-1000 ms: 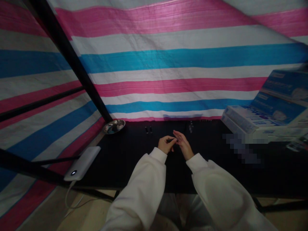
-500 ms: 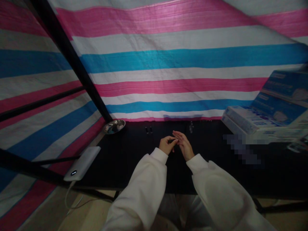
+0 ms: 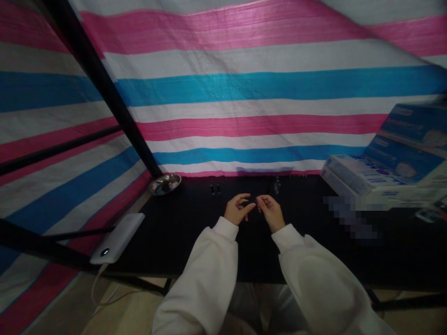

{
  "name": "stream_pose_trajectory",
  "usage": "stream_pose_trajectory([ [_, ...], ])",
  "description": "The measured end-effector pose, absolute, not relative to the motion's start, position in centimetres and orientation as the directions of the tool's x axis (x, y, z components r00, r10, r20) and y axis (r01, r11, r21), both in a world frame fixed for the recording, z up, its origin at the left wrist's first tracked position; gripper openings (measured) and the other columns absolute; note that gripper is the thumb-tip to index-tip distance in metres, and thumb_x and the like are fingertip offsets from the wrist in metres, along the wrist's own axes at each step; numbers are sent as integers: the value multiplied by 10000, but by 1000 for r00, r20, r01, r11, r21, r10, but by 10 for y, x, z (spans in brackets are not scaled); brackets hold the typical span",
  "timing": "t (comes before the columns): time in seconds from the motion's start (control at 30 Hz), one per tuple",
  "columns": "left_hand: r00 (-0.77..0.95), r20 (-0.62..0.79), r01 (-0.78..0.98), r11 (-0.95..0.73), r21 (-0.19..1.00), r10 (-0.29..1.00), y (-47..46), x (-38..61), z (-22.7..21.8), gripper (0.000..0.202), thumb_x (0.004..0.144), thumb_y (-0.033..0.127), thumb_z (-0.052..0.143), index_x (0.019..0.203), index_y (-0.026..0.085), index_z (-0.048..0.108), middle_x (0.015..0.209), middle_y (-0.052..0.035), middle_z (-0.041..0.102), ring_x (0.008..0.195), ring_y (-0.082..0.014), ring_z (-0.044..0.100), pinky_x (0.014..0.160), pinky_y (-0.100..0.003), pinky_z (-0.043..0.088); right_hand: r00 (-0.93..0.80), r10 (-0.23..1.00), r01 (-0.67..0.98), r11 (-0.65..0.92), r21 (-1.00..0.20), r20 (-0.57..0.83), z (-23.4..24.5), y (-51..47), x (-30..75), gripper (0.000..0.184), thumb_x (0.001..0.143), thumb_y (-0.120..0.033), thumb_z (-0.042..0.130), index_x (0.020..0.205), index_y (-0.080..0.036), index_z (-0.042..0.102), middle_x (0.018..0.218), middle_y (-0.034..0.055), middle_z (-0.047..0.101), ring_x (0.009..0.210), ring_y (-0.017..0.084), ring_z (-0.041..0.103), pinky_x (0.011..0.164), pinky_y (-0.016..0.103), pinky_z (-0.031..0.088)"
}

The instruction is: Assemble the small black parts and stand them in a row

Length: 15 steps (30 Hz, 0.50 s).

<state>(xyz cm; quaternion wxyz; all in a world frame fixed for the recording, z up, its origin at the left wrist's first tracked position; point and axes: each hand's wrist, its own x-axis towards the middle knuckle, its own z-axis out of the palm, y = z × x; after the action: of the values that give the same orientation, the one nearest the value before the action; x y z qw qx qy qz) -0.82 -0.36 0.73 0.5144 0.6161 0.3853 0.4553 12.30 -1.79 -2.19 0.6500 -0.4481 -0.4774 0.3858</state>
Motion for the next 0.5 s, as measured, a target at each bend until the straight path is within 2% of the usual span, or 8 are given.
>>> stream_pose_trajectory([
  [0.13, 204, 170, -25, -168, 985, 964, -2, -16, 8, 378, 646, 400, 596, 864, 104, 508, 729, -76, 646, 291, -40, 432, 284, -170, 303, 290, 916, -116, 321, -940, 277, -21, -18, 125, 242, 709, -405, 547, 803, -181, 547, 610, -10, 505, 543, 99, 465, 510, 243, 388],
  [0.23, 203, 155, -20, -154, 988, 967, -1, -16, 6, 348, 655, 410, 584, 809, 111, 496, 735, -83, 654, 286, -39, 429, 279, -163, 289, 292, 915, -123, 326, -938, 279, -21, -18, 125, 242, 707, -402, 551, 798, -178, 547, 619, -7, 511, 552, 101, 470, 516, 246, 390],
  [0.5, 218, 145, 5, -150, 989, 965, -4, -12, 5, 344, 663, 419, 575, 795, 113, 491, 762, -97, 658, 292, -42, 442, 276, -157, 282, 285, 919, -87, 307, -948, 271, -25, -17, 123, 263, 697, -422, 553, 782, -174, 541, 601, -6, 505, 539, 104, 466, 508, 249, 395],
])
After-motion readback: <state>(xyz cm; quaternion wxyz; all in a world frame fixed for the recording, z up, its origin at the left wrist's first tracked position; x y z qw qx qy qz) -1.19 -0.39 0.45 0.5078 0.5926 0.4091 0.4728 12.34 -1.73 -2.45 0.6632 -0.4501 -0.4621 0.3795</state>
